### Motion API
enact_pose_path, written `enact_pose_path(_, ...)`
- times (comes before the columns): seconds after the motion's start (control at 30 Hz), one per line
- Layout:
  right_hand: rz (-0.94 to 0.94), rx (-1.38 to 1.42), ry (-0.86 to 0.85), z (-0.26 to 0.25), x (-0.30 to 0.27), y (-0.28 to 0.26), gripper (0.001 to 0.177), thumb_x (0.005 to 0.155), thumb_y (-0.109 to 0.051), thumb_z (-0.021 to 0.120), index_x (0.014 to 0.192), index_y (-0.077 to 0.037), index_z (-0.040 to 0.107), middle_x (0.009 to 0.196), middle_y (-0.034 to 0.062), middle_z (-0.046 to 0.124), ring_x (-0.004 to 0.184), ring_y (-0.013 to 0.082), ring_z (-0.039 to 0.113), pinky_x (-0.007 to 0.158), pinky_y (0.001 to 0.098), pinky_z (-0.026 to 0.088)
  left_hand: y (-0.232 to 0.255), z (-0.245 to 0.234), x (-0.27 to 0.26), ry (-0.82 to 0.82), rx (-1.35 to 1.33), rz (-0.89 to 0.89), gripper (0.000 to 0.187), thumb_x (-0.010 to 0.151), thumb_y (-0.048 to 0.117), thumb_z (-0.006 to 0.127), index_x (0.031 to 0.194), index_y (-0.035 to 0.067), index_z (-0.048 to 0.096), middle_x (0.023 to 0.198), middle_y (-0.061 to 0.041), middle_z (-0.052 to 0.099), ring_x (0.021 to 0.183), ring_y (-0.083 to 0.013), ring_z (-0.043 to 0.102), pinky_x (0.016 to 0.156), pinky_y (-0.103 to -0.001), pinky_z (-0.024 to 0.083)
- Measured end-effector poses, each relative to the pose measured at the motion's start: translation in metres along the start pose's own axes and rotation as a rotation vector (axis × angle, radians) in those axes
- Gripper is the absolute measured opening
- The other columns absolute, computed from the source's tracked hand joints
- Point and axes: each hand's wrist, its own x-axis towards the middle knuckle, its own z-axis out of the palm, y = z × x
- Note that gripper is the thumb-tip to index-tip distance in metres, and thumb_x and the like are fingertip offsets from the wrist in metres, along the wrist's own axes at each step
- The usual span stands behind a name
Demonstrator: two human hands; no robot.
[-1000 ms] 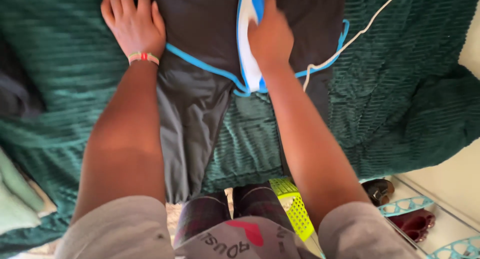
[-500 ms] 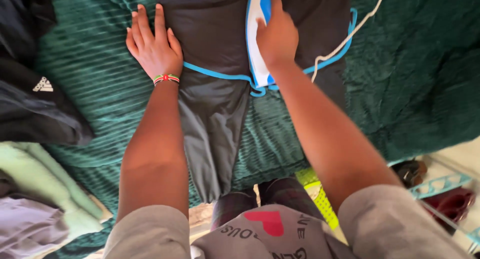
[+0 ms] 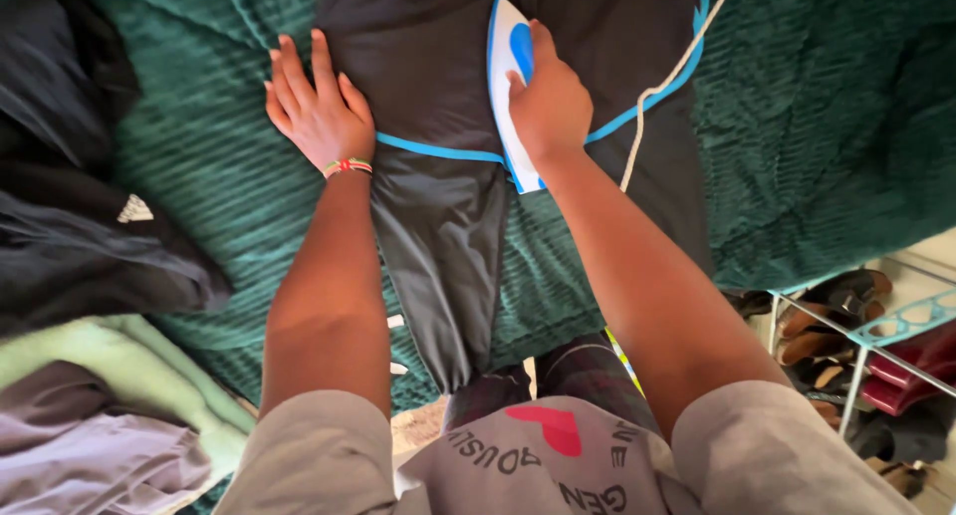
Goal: Ironing a pair of black athletic shorts on a bed.
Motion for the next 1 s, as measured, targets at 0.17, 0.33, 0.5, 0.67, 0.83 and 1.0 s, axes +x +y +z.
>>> enact_pose_path(0.17,-0.039,0.046,0.136,0.007,0.028,-0.003,0.064,0.093,-0.025,0.077,0.148,-0.02,0.047,0.106,0.0145,0.075,0.095,0.039,0.072,0.077,0.0492,0.056,0.002,-0.001,0.002,-0.009,-0.011,-0.001,0.056,0.104,0.028,0.061,0.159,0.022,0.048,0.165,-0.013,0.038,0.152,-0.0321,0.036,0.123,-0.054,0.027)
enact_pose_path(0.33,-0.017,0.021,0.137,-0.001,0.023,-0.006,0.065,0.091,-0.026,0.077,0.148,-0.022,0.047,0.105,0.0159,0.075,0.094,0.0411,0.071,0.077,0.0516,0.055,0.0,0.004,-0.001,-0.004,0.006,0.029,0.056,0.104,0.03,0.058,0.159,0.02,0.049,0.164,-0.015,0.039,0.151,-0.0345,0.036,0.121,-0.055,0.027)
enact_pose_path(0.5,-0.006,0.086,0.143,-0.002,-0.019,0.007,0.065,0.09,-0.025,0.077,0.149,-0.021,0.048,0.106,0.0158,0.075,0.095,0.0403,0.071,0.079,0.0499,0.056,-0.001,0.008,-0.004,0.012,0.022,0.036,0.052,0.107,0.029,0.054,0.158,0.02,0.05,0.165,-0.014,0.038,0.152,-0.034,0.037,0.122,-0.055,0.029)
enact_pose_path(0.67,0.061,0.039,0.094,-0.003,-0.026,-0.003,0.065,0.091,-0.025,0.077,0.15,-0.019,0.048,0.1,0.0187,0.073,0.09,0.0412,0.07,0.076,0.0514,0.054,0.0,0.004,0.002,0.03,0.036,0.022,0.053,0.105,0.029,0.055,0.157,0.02,0.051,0.164,-0.014,0.039,0.15,-0.0345,0.038,0.121,-0.055,0.03)
enact_pose_path(0.83,0.009,0.072,0.16,0.006,0.018,-0.001,0.066,0.091,-0.025,0.078,0.149,-0.018,0.047,0.105,0.0161,0.075,0.094,0.0398,0.071,0.078,0.0497,0.056,0.0,0.006,-0.001,0.021,0.039,0.019,0.054,0.105,0.028,0.055,0.158,0.02,0.05,0.164,-0.013,0.039,0.151,-0.0337,0.038,0.122,-0.055,0.03)
enact_pose_path(1.0,0.025,0.087,0.135,0.002,0.021,-0.004,0.064,0.091,-0.026,0.077,0.147,-0.019,0.047,0.107,0.0143,0.076,0.096,0.0398,0.072,0.079,0.0495,0.056,0.002,0.003,-0.001,0.025,0.033,0.016,0.053,0.105,0.028,0.056,0.158,0.021,0.049,0.164,-0.012,0.039,0.151,-0.0338,0.038,0.122,-0.055,0.03)
